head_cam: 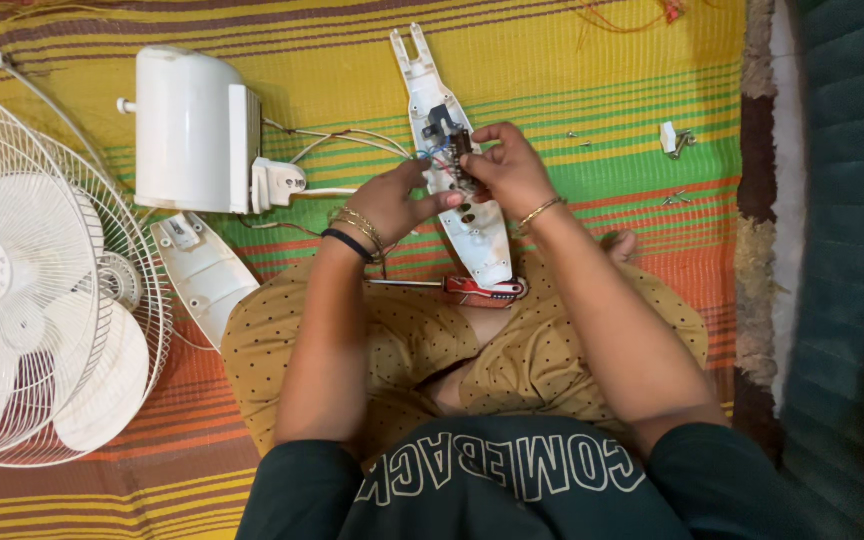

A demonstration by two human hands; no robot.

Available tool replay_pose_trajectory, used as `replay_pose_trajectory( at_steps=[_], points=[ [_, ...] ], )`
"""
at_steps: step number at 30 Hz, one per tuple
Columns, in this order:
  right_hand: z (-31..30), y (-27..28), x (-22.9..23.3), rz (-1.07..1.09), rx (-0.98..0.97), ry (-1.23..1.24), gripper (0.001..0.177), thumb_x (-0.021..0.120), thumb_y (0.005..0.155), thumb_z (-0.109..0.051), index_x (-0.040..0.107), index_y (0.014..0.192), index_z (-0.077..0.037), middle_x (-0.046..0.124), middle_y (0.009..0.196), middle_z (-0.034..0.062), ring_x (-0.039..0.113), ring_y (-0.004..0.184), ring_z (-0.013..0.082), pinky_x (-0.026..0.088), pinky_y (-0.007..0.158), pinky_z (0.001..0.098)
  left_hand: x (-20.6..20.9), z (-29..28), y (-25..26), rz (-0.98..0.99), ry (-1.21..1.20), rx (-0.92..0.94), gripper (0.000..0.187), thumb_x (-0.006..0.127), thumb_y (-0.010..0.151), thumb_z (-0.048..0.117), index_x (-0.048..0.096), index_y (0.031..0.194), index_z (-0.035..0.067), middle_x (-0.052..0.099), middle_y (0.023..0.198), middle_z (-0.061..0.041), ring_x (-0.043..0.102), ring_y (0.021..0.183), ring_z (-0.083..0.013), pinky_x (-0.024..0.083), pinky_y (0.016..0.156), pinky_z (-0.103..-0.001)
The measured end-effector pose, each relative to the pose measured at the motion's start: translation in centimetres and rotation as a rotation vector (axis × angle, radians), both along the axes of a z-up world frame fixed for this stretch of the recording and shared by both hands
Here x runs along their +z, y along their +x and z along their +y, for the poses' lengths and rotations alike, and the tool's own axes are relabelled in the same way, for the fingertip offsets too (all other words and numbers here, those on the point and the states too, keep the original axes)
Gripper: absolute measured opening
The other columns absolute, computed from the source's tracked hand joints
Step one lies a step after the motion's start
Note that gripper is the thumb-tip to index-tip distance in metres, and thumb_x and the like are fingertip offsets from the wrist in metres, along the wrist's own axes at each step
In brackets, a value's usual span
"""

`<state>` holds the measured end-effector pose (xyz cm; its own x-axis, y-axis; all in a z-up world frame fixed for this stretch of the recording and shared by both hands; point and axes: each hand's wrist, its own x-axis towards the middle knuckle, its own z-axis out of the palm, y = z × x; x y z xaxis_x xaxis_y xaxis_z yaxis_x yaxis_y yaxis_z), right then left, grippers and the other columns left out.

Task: The person sits on a mat and repairs a disassembled white electric fan. They use a screwdriver to manipulate internal components and wires within the fan's control housing, occasionally adjusting parts by hand.

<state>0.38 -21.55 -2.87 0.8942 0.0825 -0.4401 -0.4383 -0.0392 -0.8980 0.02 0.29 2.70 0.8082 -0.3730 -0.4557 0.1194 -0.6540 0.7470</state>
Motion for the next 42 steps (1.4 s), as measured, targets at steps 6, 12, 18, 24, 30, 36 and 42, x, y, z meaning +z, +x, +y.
replay_pose_trajectory(
  at_steps=[6, 12, 18, 24, 30, 36, 42],
  points=[
    [1.7, -0.6, -0.7, 0.148, 0.016, 0.189, 0.038, 0.064, 0.095, -0.011, 0.050, 0.129, -0.002, 0.070, 0.087, 0.0055, 0.071, 0.073, 0.0124, 0.063, 0.064, 0.0279, -1.9, -0.8, 0.5, -0.133, -0.022, 0.128, 0.068, 0.087, 0.074, 0.047, 0.057, 0.116, 0.003, 0.072, 0.097, -0.015, 0.072, 0.081, -0.0289, 0.056, 0.072, -0.040],
    [0.5, -0.9, 4.6, -0.347, 0.272, -0.499, 0.036, 0.077, 0.088, -0.012, 0.063, 0.120, -0.007, 0.072, 0.091, 0.0065, 0.070, 0.071, 0.0195, 0.057, 0.066, 0.0323, -1.3, 1.6, 0.8, -0.103, -0.042, 0.002, 0.058, 0.083, 0.076, 0.030, 0.059, 0.124, 0.006, 0.072, 0.094, -0.016, 0.070, 0.079, -0.0285, 0.055, 0.072, -0.040],
    [0.5, -1.5, 8.0, -0.685, 0.649, -0.526, 0.048, 0.088, 0.074, -0.028, 0.067, 0.111, -0.007, 0.070, 0.091, 0.0107, 0.070, 0.078, 0.0282, 0.056, 0.068, 0.0401, -1.1, 3.9, 0.8, -0.145, -0.338, -0.101, 0.053, 0.077, 0.081, 0.019, 0.063, 0.129, 0.002, 0.074, 0.111, -0.011, 0.071, 0.100, -0.0200, 0.056, 0.088, -0.033],
    [0.8, -2.3, 8.3, -0.266, 0.497, -0.667, 0.048, 0.084, 0.075, -0.042, 0.070, 0.107, -0.008, 0.073, 0.082, 0.0098, 0.073, 0.072, 0.0277, 0.056, 0.066, 0.0397, -1.6, 3.4, 1.4, 0.012, -0.575, 0.056, 0.047, 0.070, 0.091, 0.018, 0.060, 0.135, 0.004, 0.072, 0.115, -0.009, 0.069, 0.104, -0.0165, 0.055, 0.092, -0.031],
    [-0.7, -1.2, 6.2, -0.205, 0.603, -0.963, 0.049, 0.079, 0.079, -0.048, 0.074, 0.109, -0.010, 0.076, 0.092, 0.0130, 0.072, 0.086, 0.0327, 0.055, 0.077, 0.0446, -1.7, 4.2, 2.1, -0.133, 0.280, 0.114, 0.050, 0.069, 0.091, 0.032, 0.059, 0.139, 0.021, 0.063, 0.137, -0.006, 0.059, 0.123, -0.0278, 0.047, 0.103, -0.045],
    [-1.5, -0.7, 5.6, -0.112, 0.687, -1.004, 0.047, 0.078, 0.080, -0.045, 0.074, 0.116, -0.015, 0.077, 0.096, 0.0087, 0.072, 0.092, 0.0306, 0.056, 0.080, 0.0457, -6.8, 6.6, 2.1, 0.048, 0.787, 0.021, 0.075, 0.081, 0.074, 0.032, 0.051, 0.143, 0.030, 0.026, 0.162, -0.012, 0.016, 0.154, -0.0299, 0.021, 0.118, -0.059],
    [0.2, -1.4, 8.5, 0.125, 0.820, -0.939, 0.076, 0.064, 0.086, -0.039, 0.038, 0.157, -0.033, 0.076, 0.098, 0.0107, 0.079, 0.079, 0.0364, 0.059, 0.081, 0.0435, -11.5, 7.6, 1.8, -0.274, 0.899, 0.394, 0.061, 0.077, 0.076, 0.019, 0.059, 0.134, 0.025, 0.025, 0.161, -0.019, 0.010, 0.153, -0.0383, 0.029, 0.108, -0.061]
  ],
)
